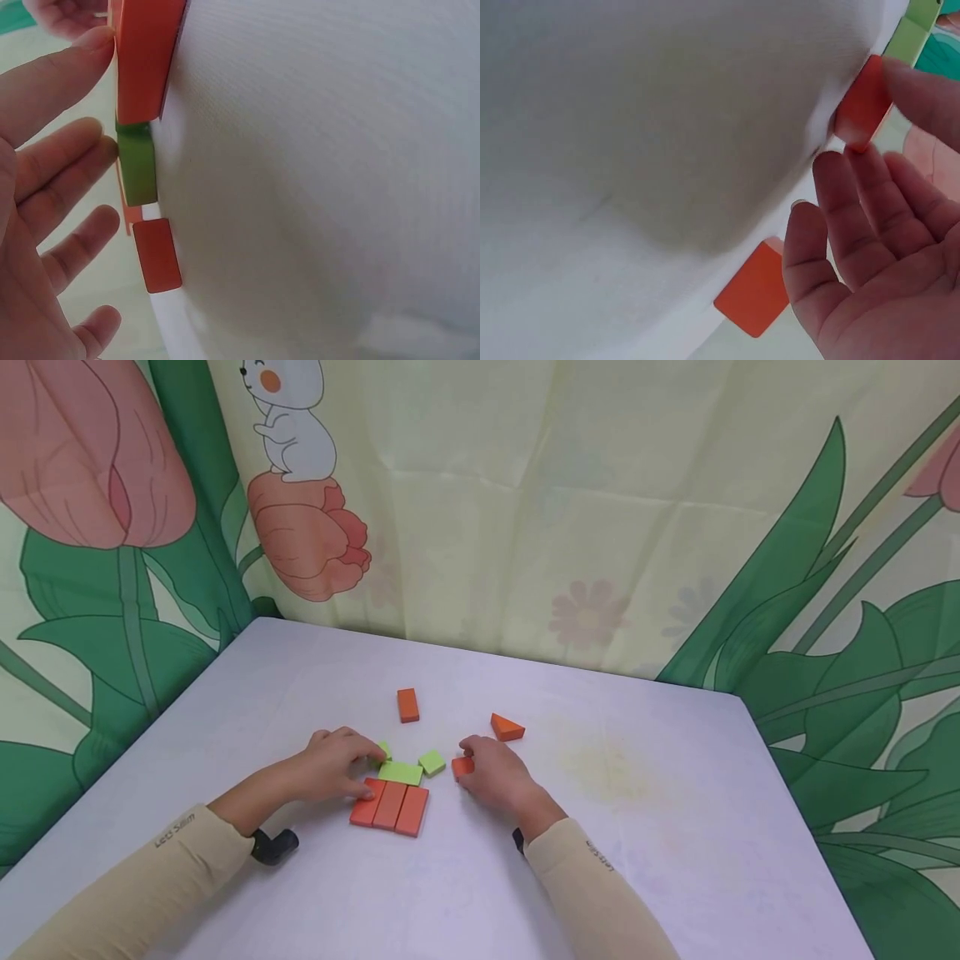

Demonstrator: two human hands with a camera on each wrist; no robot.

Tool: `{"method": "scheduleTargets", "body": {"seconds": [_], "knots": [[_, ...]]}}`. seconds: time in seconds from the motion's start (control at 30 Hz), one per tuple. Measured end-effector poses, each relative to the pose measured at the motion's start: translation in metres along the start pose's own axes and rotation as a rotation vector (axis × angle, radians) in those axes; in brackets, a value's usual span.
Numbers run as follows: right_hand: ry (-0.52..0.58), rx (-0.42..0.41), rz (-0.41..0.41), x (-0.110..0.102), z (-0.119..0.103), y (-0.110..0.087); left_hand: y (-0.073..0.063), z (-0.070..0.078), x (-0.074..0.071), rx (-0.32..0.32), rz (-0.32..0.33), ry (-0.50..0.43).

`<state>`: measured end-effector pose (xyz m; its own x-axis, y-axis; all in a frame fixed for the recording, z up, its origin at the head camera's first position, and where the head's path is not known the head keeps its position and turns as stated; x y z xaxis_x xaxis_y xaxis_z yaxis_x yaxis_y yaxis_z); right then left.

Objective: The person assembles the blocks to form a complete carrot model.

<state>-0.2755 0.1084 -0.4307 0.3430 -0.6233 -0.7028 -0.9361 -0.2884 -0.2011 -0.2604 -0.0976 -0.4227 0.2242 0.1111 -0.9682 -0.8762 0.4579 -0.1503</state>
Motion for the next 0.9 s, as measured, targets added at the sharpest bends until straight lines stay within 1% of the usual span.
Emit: {"method": "scheduleTargets", "body": {"seconds": [0.13,0.33,0.47,0.57,0.7,0.9], "knots": [[-0.004,-0.004,-0.004,-0.001,0.001,-0.004,-0.001,0.001,0.0,0.0,0.003,0.001],[-0.054,-0.037,-0.039,0.002,0.002,-0.017,-0.001,0.0,0.0,-0.002,0.004,0.001],[-0.09,-0.094,-0.07,0.01,-0.001,-0.034,-0.001,0.001,0.0,0.004,0.001,0.0],[-0.123,-0.166,-0.099,0.017,-0.01,-0.05,-0.001,0.001,0.0,0.005,0.002,0.004],[-0.155,-0.233,-0.142,0.028,-0.024,-0.067,-0.001,0.0,0.0,0.001,0.003,0.01],[-0.179,-0.286,-0.192,0.045,-0.037,-0.081,-0.001,0.0,0.0,-0.006,-0.007,0.014]]}}
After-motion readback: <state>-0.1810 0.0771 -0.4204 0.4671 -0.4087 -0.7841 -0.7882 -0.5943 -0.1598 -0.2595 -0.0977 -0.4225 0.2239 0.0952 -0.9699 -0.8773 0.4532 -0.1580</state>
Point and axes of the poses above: each hand's wrist, its own y-axis towards the middle knuckle, its own x-axis out of the palm, z = x × y, the point moved 9 cm from there along y, towards the middle knuckle, and after that the axes turned 13 degrees about y, right-handed, at the moved point
